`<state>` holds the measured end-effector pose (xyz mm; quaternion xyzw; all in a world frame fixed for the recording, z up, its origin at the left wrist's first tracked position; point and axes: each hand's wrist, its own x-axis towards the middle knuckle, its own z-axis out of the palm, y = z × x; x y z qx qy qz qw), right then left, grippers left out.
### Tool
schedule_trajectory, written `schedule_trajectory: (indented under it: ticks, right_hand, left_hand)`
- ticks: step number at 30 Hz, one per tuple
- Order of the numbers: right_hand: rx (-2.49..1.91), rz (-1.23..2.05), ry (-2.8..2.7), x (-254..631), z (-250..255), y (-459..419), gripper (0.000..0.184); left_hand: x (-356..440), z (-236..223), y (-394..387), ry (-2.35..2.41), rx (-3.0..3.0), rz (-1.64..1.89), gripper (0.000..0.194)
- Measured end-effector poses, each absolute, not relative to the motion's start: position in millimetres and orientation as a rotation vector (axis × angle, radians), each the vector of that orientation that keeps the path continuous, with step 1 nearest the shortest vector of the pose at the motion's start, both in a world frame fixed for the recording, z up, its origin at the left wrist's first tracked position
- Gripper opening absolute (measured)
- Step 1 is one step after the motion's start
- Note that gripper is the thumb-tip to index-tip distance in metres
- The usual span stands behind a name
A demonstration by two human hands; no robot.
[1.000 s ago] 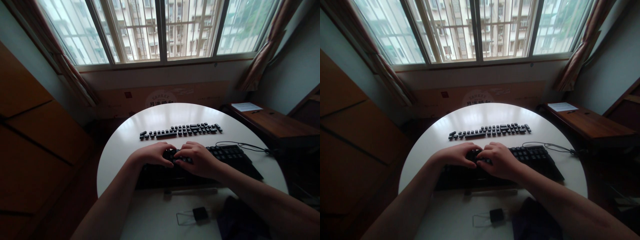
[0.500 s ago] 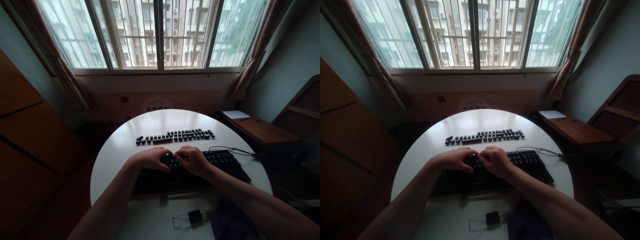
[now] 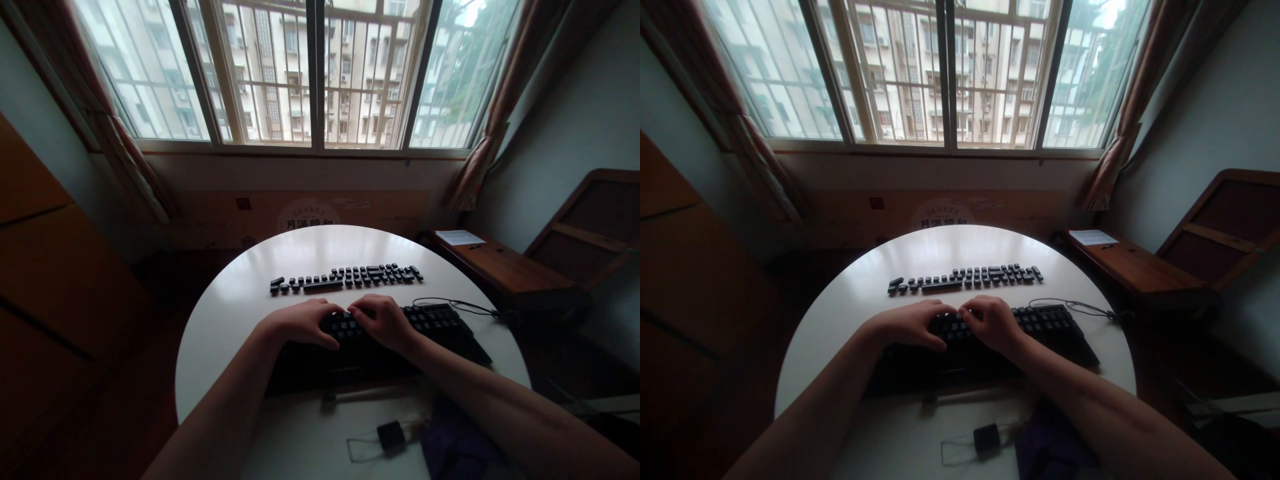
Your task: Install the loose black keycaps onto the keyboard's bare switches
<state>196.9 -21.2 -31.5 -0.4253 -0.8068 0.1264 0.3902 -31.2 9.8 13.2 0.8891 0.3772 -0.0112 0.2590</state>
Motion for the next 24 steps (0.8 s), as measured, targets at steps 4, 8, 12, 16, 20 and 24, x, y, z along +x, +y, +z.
schedule_trajectory:
  ticks: [4, 8, 12, 16, 20, 24]
  right_hand:
    - [-1.079, 0.299, -2.071, 198.2, -24.9, -19.8, 0.018]
    - [-1.126, 0.125, -2.21, 198.1, -9.4, -8.0, 0.015]
    - [-1.239, -0.028, -2.336, 192.9, 4.3, 32.7, 0.015]
    - [-1.391, 0.089, -2.425, 184.9, 10.7, 93.6, 0.019]
    - [-1.46, 0.13, -2.512, 175.4, 15.7, 140.9, 0.025]
    - [-1.559, 0.203, -2.636, 164.6, 20.8, 164.7, 0.026]
  left_hand:
    - [-30.3, 10.2, 9.5, 1.016, 2.432, 0.004, 0.076]
    - [-29.9, 12.7, 6.5, 1.042, 2.424, -0.003, 0.077]
    - [-31.0, 16.0, 3.8, 1.088, 2.448, -0.022, 0.073]
    - [-32.7, 16.9, 3.3, 1.115, 2.443, -0.043, 0.077]
    - [-33.6, 14.7, 4.3, 1.102, 2.459, -0.018, 0.078]
    - [-34.5, 11.4, 5.4, 1.079, 2.478, 0.01, 0.074]
